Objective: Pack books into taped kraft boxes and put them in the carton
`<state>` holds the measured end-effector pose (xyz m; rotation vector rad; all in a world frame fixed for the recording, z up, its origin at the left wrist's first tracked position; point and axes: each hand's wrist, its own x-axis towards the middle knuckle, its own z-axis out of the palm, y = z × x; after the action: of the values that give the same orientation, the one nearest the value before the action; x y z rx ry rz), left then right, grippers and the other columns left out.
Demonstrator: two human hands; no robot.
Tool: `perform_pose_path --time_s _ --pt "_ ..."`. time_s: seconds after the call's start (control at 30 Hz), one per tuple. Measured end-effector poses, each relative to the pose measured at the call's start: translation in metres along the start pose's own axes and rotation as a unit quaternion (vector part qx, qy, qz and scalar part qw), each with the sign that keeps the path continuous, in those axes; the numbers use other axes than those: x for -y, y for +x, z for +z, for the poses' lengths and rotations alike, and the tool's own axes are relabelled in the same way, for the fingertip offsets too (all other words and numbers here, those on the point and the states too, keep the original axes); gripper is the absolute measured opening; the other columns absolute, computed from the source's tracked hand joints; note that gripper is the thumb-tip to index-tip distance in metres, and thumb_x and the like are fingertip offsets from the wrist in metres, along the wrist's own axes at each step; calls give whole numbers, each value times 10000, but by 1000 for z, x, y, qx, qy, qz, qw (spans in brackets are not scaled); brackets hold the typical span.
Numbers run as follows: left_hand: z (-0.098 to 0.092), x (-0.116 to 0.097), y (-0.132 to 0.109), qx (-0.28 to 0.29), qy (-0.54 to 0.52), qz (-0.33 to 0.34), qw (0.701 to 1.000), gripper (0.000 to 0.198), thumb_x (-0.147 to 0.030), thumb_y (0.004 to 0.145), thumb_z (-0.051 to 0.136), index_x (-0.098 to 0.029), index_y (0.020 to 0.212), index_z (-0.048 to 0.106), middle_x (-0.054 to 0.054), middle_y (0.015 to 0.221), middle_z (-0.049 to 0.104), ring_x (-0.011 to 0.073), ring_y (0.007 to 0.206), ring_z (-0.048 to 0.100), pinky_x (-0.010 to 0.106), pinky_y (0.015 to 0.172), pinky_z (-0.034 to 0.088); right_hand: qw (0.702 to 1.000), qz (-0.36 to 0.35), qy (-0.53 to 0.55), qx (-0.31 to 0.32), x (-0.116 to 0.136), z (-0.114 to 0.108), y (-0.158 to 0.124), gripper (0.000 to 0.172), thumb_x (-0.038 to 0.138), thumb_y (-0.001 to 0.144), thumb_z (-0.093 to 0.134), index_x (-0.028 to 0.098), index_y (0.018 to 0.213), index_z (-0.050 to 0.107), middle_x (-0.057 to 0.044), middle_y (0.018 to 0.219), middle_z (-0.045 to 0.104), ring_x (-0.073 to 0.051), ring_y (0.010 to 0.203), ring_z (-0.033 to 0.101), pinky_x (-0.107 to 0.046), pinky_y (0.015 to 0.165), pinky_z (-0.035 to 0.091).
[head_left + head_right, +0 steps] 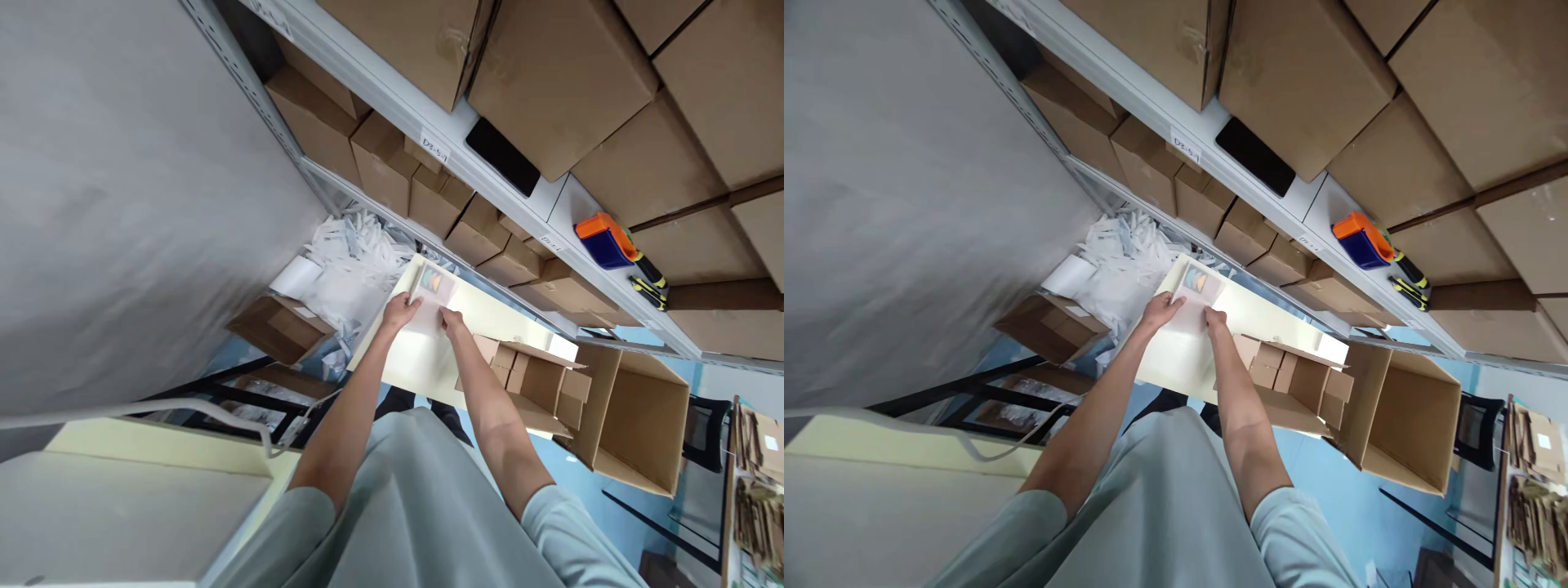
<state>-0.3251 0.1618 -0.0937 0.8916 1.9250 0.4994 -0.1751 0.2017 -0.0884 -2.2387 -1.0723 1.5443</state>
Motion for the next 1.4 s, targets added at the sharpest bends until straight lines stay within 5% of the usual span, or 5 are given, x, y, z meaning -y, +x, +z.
perform_pose_path --time_s 0.23,0.43,0.87,1.27,1.4 --pt "-52 -28 -66 -47 -319 75 943 458 -628 813 792 -212 904 623 35 906 723 219 928 698 292 836 566 993 -41 109 -15 38 -17 -70 234 432 944 686 200 974 675 -44 861 745 -225 921 699 -297 803 581" --pt "-79 -52 -165 64 -461 89 881 681 -690 741 888 -207 1194 730 86 1051 816 293 1019 784 417 923 666 927 -271 252 68 31 -122 -184 462 556 773 900 246 1037 682 -18 981 764 -218 959 718 -322 909 582" --pt "68 -120 -283 139 -362 140 911 773 -717 751 911 -187 1284 730 142 1283 812 357 1307 731 492 1133 600 914 -286 267 -112 -94 -284 -212 335 533 837 753 213 935 768 -77 944 817 -262 907 745 -403 864 610" --pt "142 -125 -302 216 -263 163 926 794 -713 778 886 -180 1339 707 174 1373 778 373 1339 713 527 1170 571 895 -332 155 -253 -146 -326 -232 352 563 1082 486 241 1107 624 -94 1050 783 -245 979 747 -357 867 573" --pt "138 -141 -316 98 -230 245 937 927 -710 897 779 -248 1633 454 194 1640 578 364 1421 662 540 1195 550 862 -405 5 -304 -148 -342 -236 395 547 1132 420 242 1149 671 -116 1082 816 -261 953 777 -342 810 552"
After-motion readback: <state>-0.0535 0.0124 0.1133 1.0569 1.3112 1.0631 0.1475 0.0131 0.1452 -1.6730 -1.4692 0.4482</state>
